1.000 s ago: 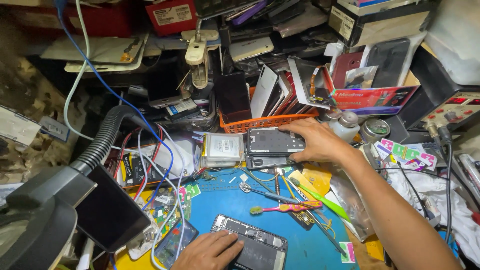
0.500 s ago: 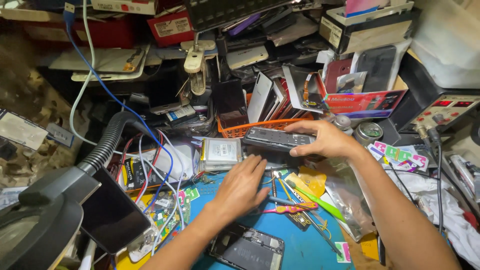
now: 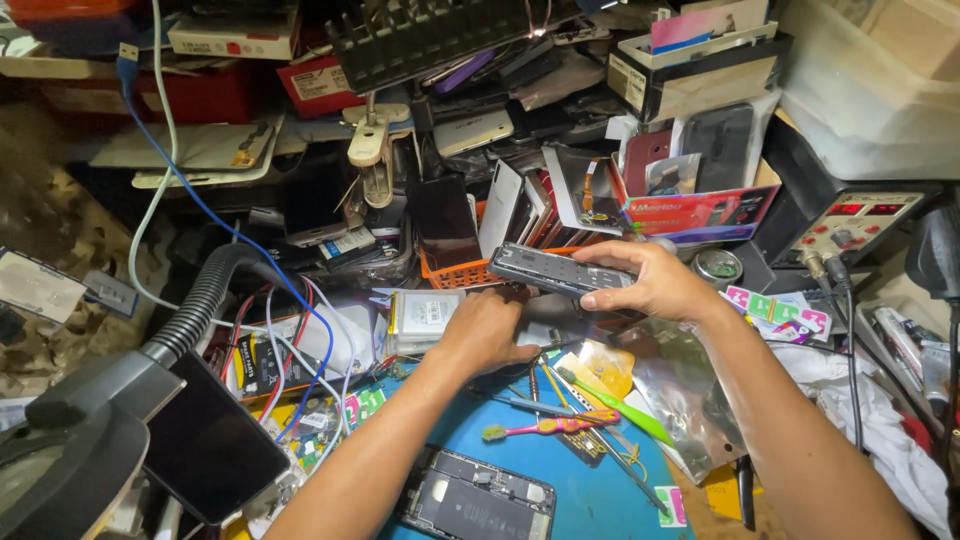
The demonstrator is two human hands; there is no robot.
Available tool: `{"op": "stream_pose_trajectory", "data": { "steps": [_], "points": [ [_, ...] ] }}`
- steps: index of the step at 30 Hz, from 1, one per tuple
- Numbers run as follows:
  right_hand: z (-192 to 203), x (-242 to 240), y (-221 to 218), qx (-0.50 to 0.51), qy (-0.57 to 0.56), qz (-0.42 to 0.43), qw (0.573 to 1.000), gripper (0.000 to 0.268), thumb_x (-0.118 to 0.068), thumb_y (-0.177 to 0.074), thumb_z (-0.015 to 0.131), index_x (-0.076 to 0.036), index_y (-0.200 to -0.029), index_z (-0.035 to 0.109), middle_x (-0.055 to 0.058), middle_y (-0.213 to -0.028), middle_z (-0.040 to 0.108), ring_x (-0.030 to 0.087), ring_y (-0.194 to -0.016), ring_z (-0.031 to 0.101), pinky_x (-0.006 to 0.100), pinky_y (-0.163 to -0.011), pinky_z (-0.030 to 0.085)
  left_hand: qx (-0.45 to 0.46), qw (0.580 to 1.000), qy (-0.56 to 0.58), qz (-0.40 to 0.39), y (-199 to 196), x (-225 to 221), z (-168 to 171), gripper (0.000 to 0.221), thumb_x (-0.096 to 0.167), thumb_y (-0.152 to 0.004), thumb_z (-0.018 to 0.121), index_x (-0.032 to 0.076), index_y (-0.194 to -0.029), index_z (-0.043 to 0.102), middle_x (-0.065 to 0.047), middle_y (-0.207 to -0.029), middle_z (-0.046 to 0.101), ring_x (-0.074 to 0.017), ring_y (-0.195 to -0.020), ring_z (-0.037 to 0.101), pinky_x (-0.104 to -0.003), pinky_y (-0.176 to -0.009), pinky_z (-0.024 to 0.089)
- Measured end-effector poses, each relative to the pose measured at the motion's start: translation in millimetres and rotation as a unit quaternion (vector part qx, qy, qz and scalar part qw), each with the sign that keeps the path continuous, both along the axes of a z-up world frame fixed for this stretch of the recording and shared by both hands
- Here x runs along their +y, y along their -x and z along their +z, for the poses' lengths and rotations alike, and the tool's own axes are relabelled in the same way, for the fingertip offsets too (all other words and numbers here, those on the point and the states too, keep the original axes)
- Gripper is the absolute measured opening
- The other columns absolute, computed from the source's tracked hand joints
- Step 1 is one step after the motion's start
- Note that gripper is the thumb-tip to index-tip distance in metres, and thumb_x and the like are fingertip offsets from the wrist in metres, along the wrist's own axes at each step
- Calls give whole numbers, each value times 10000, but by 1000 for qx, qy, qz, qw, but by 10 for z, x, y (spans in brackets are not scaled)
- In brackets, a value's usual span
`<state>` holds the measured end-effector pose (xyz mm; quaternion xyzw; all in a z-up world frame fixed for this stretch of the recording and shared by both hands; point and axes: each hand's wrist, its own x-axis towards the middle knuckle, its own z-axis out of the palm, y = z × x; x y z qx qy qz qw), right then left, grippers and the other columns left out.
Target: Preparing a smartphone frame for reassembly by inspecting it and searching for necessary components in a parts bin.
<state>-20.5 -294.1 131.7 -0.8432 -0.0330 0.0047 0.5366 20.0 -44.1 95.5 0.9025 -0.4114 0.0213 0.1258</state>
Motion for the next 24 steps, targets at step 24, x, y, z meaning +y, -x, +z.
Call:
{"op": "stream_pose_trajectory", "data": {
  "steps": [24],
  "points": [
    [-189, 103, -98, -39, 62, 2, 997, 710, -141, -637, 961, -93, -1303, 720, 182, -1252, 733, 290, -1275, 626, 467, -1133, 416, 40, 977, 133, -162, 375, 250, -88, 846, 324, -623, 913, 21, -1351, 607, -255, -1237, 633, -406, -1127, 611, -472, -957, 514]
  ]
}}
